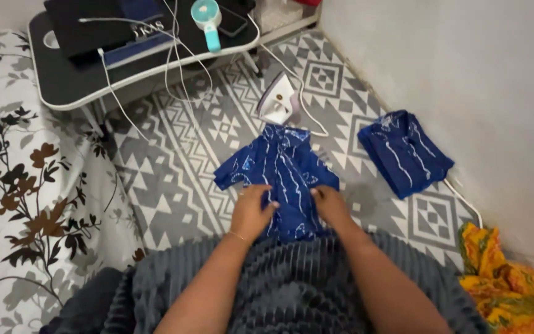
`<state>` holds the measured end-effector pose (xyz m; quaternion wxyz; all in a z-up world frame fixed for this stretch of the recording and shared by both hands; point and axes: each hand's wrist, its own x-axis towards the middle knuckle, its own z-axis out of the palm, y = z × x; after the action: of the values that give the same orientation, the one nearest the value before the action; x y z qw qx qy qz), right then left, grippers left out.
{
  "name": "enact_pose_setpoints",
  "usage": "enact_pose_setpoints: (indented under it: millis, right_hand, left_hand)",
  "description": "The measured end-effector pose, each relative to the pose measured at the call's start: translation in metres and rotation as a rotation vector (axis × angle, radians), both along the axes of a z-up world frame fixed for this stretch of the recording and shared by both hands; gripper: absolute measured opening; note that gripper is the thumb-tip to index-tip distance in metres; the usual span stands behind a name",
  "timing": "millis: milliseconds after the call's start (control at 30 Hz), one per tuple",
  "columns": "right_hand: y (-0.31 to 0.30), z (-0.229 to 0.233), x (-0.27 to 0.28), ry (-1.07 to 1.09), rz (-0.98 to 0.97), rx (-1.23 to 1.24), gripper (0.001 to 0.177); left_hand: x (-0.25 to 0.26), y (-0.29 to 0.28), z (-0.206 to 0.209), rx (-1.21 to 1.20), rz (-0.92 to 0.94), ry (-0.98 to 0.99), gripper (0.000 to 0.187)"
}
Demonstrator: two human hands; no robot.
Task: The person irons a blue patterned shirt on the floor, smoothing it out, buttoning it, and pressing the fabric with an iron. The shirt is handled one at a time and placed flat on the floor during ironing.
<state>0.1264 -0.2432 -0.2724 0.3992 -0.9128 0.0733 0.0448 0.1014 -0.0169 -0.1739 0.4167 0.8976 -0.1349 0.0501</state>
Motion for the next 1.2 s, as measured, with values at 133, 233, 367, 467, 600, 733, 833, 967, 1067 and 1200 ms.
enact_pose_setpoints:
  millis: [133,233,367,467,600,733,833,967,1067,1200]
  right_hand:
    - [-0.01,-0.028,0.007,0.247,0.231,-0.281,0.061]
    - [-0.01,-0.038,0.0,0.337,0.316,-0.225,0.06]
    - [-0.023,-0.018,-0.003,0.263,0.129,-0.146,0.045]
    - [-0.049,0.013,-0.004,0.209,-0.124,0.014,0.029]
    - [-0.079,0.029,-0.018,0.013,-0.398,0.432,0.022]
    - [-0.084,0.056,-0.038,-0.194,-0.484,0.174,0.02]
    - [-0.065,0.088,-0.052,-0.391,-0.386,-0.022,0.017]
    - [-0.026,0.12,-0.06,-0.643,-0.155,0.014,0.013]
    - [0.005,0.113,-0.066,-0.574,0.025,0.021,0.015]
    - [0.024,0.06,-0.075,-0.043,0.248,-0.183,0.018]
  left_hand:
    - [-0.008,-0.013,0.026,0.359,-0.321,0.042,0.055]
    - [-0.004,-0.005,0.024,0.457,-0.253,0.193,0.056]
    - [-0.005,0.01,0.001,0.539,-0.196,0.28,0.051]
    - [0.001,0.015,-0.012,0.486,-0.142,0.217,0.029]
    - [-0.001,0.02,-0.003,0.279,0.069,0.242,0.014]
    - [-0.006,0.036,0.006,0.229,0.043,0.018,0.013]
    - [-0.012,0.042,0.0,0.187,0.21,-0.012,0.014]
    - [-0.011,0.049,0.0,0.233,0.317,0.043,0.016]
    - [-0.019,0.043,0.01,0.509,0.205,0.334,0.019]
    - [-0.023,0.029,0.017,0.735,0.133,0.205,0.03]
